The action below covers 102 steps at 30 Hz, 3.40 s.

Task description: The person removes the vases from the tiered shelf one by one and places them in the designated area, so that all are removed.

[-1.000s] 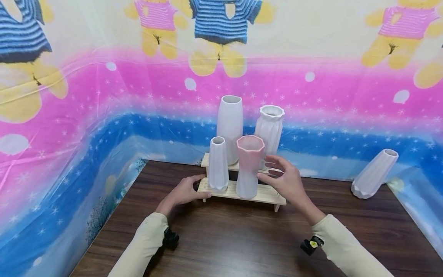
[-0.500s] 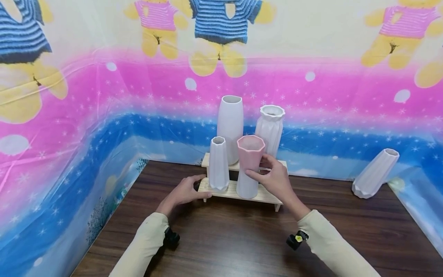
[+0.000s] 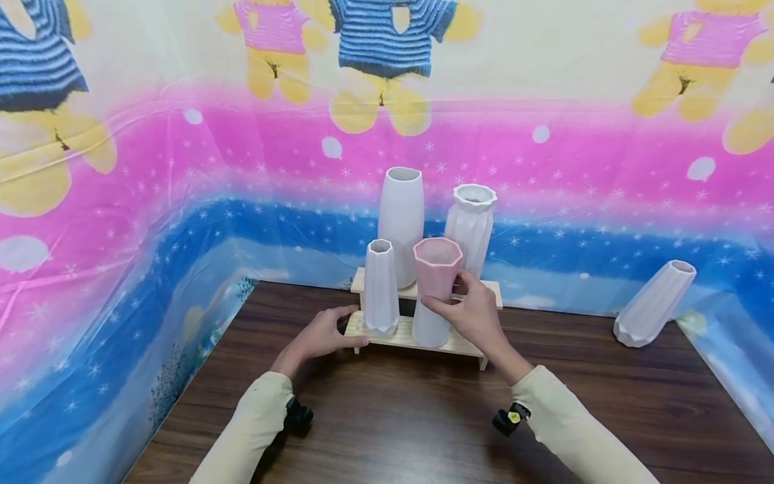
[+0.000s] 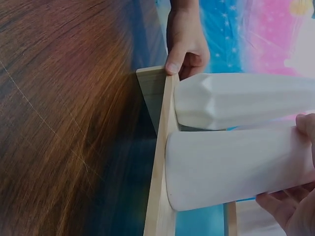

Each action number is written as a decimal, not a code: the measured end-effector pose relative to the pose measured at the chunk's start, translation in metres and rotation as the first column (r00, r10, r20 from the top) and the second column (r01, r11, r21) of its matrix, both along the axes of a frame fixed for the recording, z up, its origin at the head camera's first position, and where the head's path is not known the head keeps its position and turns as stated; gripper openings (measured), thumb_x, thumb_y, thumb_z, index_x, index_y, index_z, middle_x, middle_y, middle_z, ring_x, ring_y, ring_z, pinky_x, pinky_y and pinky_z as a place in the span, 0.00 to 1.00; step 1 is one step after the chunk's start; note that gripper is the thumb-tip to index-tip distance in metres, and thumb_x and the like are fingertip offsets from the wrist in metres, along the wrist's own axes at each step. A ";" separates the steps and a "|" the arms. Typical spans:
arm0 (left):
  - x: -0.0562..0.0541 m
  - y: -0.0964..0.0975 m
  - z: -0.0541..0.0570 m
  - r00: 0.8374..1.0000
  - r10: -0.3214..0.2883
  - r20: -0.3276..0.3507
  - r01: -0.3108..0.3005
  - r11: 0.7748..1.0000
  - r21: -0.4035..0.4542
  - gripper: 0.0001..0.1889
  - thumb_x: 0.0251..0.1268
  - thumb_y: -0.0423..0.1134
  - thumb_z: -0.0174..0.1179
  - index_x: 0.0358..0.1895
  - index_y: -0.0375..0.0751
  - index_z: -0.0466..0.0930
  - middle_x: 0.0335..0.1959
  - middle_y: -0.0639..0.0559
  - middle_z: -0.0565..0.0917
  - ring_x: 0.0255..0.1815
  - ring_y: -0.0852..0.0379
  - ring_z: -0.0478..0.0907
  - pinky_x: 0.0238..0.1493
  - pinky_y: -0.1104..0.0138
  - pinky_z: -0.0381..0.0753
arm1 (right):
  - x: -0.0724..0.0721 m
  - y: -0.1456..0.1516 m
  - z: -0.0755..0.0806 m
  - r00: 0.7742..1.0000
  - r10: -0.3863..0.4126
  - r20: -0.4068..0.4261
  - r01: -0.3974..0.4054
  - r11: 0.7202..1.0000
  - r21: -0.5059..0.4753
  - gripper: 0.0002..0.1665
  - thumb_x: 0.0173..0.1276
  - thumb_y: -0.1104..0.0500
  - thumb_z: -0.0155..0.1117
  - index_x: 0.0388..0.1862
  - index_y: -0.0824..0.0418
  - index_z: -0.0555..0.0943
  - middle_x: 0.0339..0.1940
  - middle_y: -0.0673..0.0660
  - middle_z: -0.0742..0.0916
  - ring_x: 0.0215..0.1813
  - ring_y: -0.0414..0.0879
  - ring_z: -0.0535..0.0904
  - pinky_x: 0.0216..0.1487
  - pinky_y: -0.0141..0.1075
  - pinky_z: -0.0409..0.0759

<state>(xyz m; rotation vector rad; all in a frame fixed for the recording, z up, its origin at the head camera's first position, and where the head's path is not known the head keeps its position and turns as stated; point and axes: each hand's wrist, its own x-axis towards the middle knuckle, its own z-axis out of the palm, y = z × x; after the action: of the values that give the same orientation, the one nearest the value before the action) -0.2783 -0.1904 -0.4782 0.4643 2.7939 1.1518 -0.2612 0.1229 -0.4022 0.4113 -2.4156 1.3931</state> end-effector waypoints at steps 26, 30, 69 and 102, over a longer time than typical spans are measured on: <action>0.000 0.001 -0.001 1.000 -0.011 0.009 0.011 1.000 -0.017 0.49 0.56 0.60 0.75 0.75 0.34 0.68 0.68 0.38 0.77 0.49 0.52 0.78 0.50 0.57 0.76 | 0.032 0.043 0.008 1.000 -0.015 -0.013 0.015 1.000 0.009 0.39 0.52 0.46 0.85 0.61 0.58 0.81 0.53 0.60 0.89 0.52 0.55 0.87 0.45 0.47 0.87; 0.000 0.000 -0.001 1.000 -0.013 0.004 0.013 1.000 -0.020 0.49 0.56 0.61 0.74 0.75 0.34 0.67 0.69 0.38 0.76 0.54 0.50 0.78 0.53 0.54 0.77 | 0.035 0.054 0.011 0.999 -0.032 -0.027 0.033 0.999 0.024 0.39 0.53 0.47 0.85 0.61 0.60 0.81 0.52 0.62 0.89 0.51 0.56 0.88 0.45 0.48 0.86; 0.000 0.001 0.002 1.000 -0.012 0.007 0.012 1.000 -0.009 0.49 0.56 0.60 0.74 0.75 0.35 0.67 0.70 0.39 0.76 0.60 0.49 0.78 0.60 0.50 0.77 | 0.019 0.162 0.019 0.931 -0.364 -0.041 0.366 0.925 0.105 0.43 0.58 0.40 0.80 0.63 0.65 0.80 0.55 0.67 0.87 0.55 0.60 0.85 0.50 0.52 0.84; -0.001 0.001 0.001 1.000 0.001 0.021 -0.001 1.000 -0.003 0.50 0.55 0.61 0.75 0.76 0.36 0.67 0.70 0.39 0.75 0.61 0.49 0.77 0.60 0.50 0.76 | -0.011 0.227 -0.021 0.818 -0.571 0.062 0.571 0.821 0.027 0.45 0.61 0.41 0.78 0.71 0.62 0.76 0.63 0.64 0.84 0.62 0.60 0.81 0.60 0.56 0.78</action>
<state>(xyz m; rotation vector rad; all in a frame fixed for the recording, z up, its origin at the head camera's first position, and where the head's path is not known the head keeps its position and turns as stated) -0.2796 -0.1897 -0.4775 0.4484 2.7779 1.1464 -0.2718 0.3501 -0.4231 -0.3551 -2.3084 1.1291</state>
